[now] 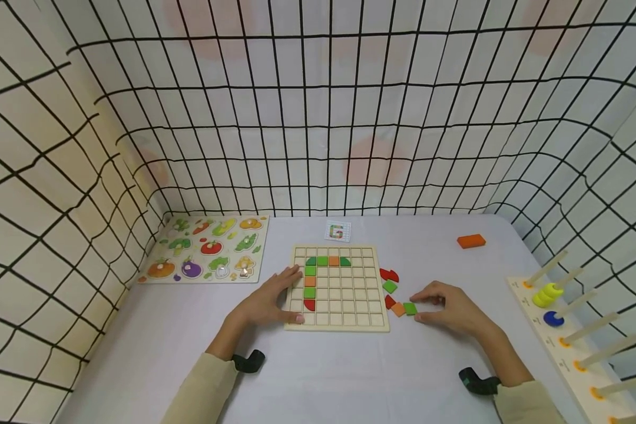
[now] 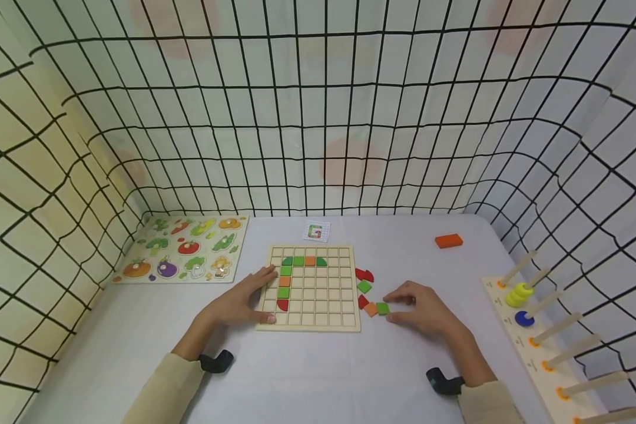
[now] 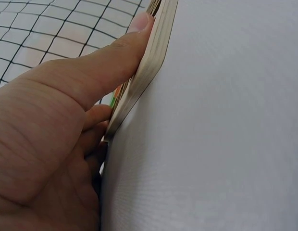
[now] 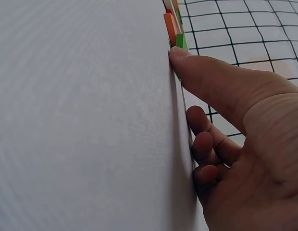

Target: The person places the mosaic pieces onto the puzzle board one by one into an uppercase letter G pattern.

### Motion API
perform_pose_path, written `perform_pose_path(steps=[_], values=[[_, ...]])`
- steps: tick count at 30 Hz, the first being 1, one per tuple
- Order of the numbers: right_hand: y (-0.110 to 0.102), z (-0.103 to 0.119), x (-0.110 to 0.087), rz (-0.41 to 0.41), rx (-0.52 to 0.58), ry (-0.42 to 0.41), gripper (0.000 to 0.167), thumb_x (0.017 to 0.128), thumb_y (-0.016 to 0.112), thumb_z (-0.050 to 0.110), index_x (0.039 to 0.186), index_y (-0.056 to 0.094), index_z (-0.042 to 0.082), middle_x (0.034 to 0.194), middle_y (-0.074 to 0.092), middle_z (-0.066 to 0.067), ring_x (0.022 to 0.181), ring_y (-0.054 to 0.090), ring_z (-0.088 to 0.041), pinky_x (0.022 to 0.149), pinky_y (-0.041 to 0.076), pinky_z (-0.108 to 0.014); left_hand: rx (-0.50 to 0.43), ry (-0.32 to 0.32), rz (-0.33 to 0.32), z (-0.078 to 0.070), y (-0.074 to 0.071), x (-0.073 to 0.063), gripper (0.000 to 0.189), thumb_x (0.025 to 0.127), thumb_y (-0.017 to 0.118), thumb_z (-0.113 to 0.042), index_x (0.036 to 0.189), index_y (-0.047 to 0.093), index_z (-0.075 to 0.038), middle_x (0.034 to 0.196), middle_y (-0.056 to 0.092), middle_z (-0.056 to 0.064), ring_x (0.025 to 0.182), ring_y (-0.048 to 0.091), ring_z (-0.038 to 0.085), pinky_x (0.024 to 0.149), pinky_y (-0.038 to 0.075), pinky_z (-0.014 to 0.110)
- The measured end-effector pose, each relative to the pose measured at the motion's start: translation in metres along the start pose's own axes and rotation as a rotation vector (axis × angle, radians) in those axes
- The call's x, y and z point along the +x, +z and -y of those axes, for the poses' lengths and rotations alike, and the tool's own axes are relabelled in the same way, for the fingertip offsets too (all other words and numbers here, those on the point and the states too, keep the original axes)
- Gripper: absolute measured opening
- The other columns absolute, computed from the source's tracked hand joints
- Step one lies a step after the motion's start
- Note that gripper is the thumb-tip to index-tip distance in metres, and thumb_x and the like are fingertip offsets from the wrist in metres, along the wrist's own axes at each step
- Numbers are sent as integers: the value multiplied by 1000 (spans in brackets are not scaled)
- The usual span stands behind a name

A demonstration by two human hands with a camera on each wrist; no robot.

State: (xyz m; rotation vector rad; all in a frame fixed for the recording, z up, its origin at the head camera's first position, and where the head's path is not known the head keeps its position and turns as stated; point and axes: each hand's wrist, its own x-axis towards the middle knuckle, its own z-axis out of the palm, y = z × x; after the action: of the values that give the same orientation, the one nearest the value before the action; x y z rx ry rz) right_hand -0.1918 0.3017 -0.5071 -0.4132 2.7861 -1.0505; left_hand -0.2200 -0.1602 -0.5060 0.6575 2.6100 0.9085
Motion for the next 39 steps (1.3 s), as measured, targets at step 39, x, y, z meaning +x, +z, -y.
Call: perform_pose_path(steps=[39], values=[[22, 40, 23, -94, 88, -19, 22, 84, 87, 26, 102, 77, 20, 82, 60, 4, 81, 55, -16, 68, 50, -22, -8, -22, 6, -2, -1, 0, 107, 78, 87, -52, 164, 30, -22, 174, 12, -7, 162, 7, 29, 132, 7, 51]])
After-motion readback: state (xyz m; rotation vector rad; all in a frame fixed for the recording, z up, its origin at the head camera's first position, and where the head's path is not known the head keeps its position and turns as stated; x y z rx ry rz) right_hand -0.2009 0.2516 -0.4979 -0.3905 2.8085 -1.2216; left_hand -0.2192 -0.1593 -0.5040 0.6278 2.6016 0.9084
